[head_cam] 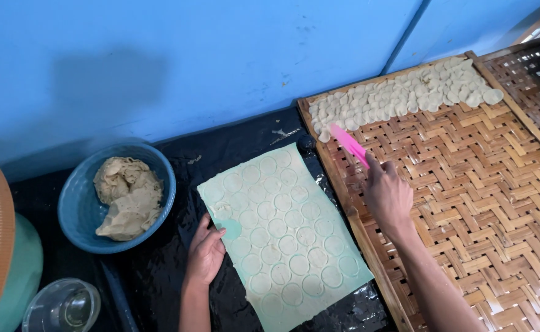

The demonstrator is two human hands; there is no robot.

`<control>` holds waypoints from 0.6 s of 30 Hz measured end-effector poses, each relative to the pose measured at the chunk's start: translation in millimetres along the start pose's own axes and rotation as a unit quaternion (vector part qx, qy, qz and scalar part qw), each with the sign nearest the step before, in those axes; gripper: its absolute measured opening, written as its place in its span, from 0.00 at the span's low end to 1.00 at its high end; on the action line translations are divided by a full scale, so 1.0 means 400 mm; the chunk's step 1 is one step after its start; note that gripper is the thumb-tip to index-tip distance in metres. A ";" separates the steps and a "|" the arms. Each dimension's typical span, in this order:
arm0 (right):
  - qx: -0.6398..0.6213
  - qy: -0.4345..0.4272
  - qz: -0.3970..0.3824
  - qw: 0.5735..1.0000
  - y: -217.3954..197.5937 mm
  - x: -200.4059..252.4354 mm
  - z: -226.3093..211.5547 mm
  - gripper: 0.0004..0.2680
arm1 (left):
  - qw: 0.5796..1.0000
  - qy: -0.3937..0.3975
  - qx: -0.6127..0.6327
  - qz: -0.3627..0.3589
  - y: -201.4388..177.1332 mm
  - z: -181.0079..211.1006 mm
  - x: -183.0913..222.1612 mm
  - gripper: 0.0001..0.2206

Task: Cutting small circular shapes from a sheet of dough and placing them onto a woven drying tray.

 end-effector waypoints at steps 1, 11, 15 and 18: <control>0.000 0.000 -0.002 1.000 -0.006 0.005 -0.004 0.18 | 1.000 -0.001 0.000 0.002 0.002 0.000 0.003 0.26; -0.202 -0.110 0.088 0.969 -0.028 0.141 -0.194 0.14 | 0.999 0.006 0.028 -0.034 -0.028 -0.021 -0.016 0.28; -0.308 -0.167 -0.005 0.937 -0.024 0.172 -0.382 0.14 | 0.998 -0.002 0.044 -0.049 0.000 -0.013 -0.008 0.31; -0.293 -0.167 -0.041 0.941 0.004 0.179 -0.427 0.14 | 0.998 0.004 0.043 -0.052 -0.004 -0.017 -0.009 0.31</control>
Point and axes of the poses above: each hand's wrist, its own x-axis away from the middle knuckle, its own y-axis out of the palm, z = x × y, the point moved 9 cm from there along -x, towards the middle knuckle, and after that the axes turned 13 degrees about -y, right-handed, at the moved point
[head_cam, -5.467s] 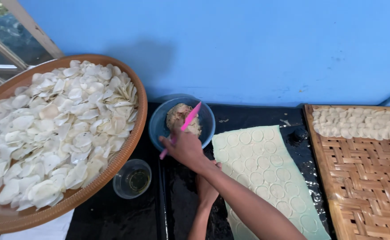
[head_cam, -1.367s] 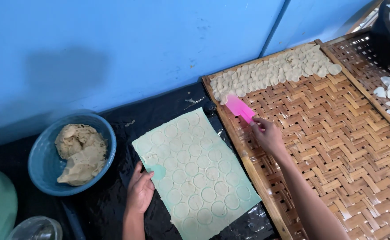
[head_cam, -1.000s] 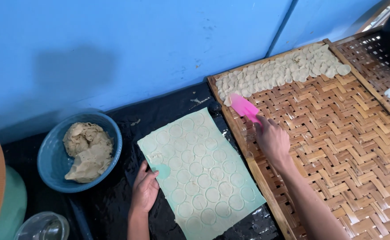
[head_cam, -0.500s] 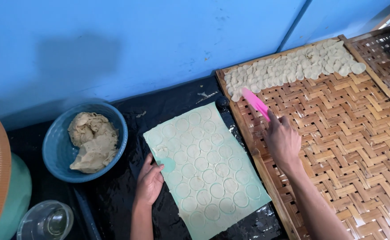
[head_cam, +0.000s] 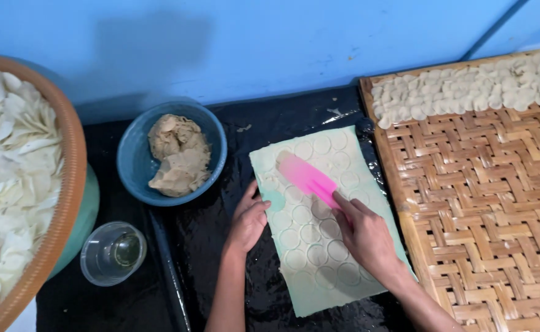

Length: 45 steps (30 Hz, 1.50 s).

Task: Cutting small circular shapes from a sheet of dough and placing them onto a woven drying tray.

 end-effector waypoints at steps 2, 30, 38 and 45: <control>0.005 -0.007 -0.005 1.000 0.012 0.002 -0.017 0.14 | 1.000 0.001 0.001 -0.001 0.017 0.013 0.008 0.31; -0.029 -0.088 0.054 0.994 0.194 -0.219 -0.098 0.07 | 1.000 0.002 0.009 0.000 -0.002 0.004 0.000 0.29; -0.047 -0.119 0.038 0.991 0.210 -0.226 -0.099 0.08 | 1.000 0.005 0.007 0.001 -0.011 0.002 -0.002 0.29; -0.117 -0.049 0.014 0.992 0.208 -0.248 -0.113 0.07 | 1.000 -0.002 -0.006 0.017 -0.022 -0.006 -0.007 0.31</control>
Point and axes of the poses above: each hand's wrist, its own x-axis away from the middle knuckle, its own y-axis out of the palm, z = x × y, the point moved 9 cm from there along -x, towards the middle knuckle, and after that the axes turned 13 degrees about -y, right-handed, at the moved point
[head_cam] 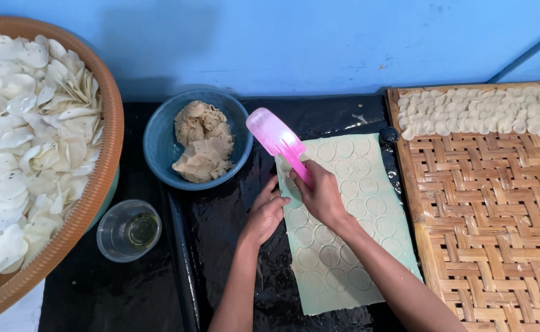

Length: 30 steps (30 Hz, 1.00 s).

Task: Cutting small circular shapes from a sheet of dough and placing them onto a woven drying tray.

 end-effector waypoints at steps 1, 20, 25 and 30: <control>0.000 0.000 0.000 1.000 -0.001 -0.008 -0.006 0.07 | 1.000 0.000 0.000 0.000 0.001 0.000 0.002 0.31; -0.126 -0.061 -0.015 0.990 0.114 -0.223 -0.121 0.06 | 0.999 0.020 0.013 -0.025 -0.003 0.002 -0.001 0.37; -0.057 -0.110 -0.047 0.991 0.192 -0.252 -0.074 0.06 | 0.999 0.019 0.008 -0.030 0.027 0.019 0.012 0.39; -0.057 -0.112 -0.040 0.991 0.062 -0.204 -0.154 0.11 | 1.000 0.010 0.017 -0.017 -0.028 -0.019 -0.004 0.37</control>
Point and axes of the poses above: each hand's wrist, its own x-axis away from the middle knuckle, its own y-axis out of the palm, z = x × y, the point moved 9 cm from there along -x, towards the middle knuckle, and after that the axes turned 13 degrees about -y, right-handed, at the moved point
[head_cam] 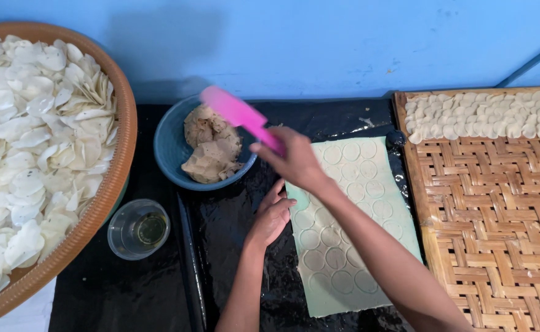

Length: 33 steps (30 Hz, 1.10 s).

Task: Cutting small circular shapes from a sheet of dough and placing them onto a woven drying tray.

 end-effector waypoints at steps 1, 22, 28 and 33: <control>-0.001 0.001 -0.004 1.000 -0.030 0.038 0.009 0.11 | 1.000 0.001 0.003 0.002 0.004 0.004 0.004 0.37; 0.195 0.167 -0.028 0.966 -0.220 0.500 0.062 0.13 | 1.000 -0.011 -0.005 0.010 0.050 0.027 0.012 0.32; 0.204 0.186 -0.045 0.960 -0.210 0.491 0.058 0.14 | 1.000 -0.014 -0.010 0.011 0.052 0.028 0.015 0.33; 0.214 0.185 -0.065 0.957 -0.205 0.479 0.060 0.14 | 0.999 -0.017 -0.019 0.021 0.063 0.034 0.018 0.34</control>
Point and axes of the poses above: each hand's wrist, its own x-axis away from the middle knuckle, its own y-axis out of the palm, z = x × y, the point moved 9 cm from there along -x, towards the middle knuckle, and after that the axes turned 13 degrees about -y, right-handed, at the moved point
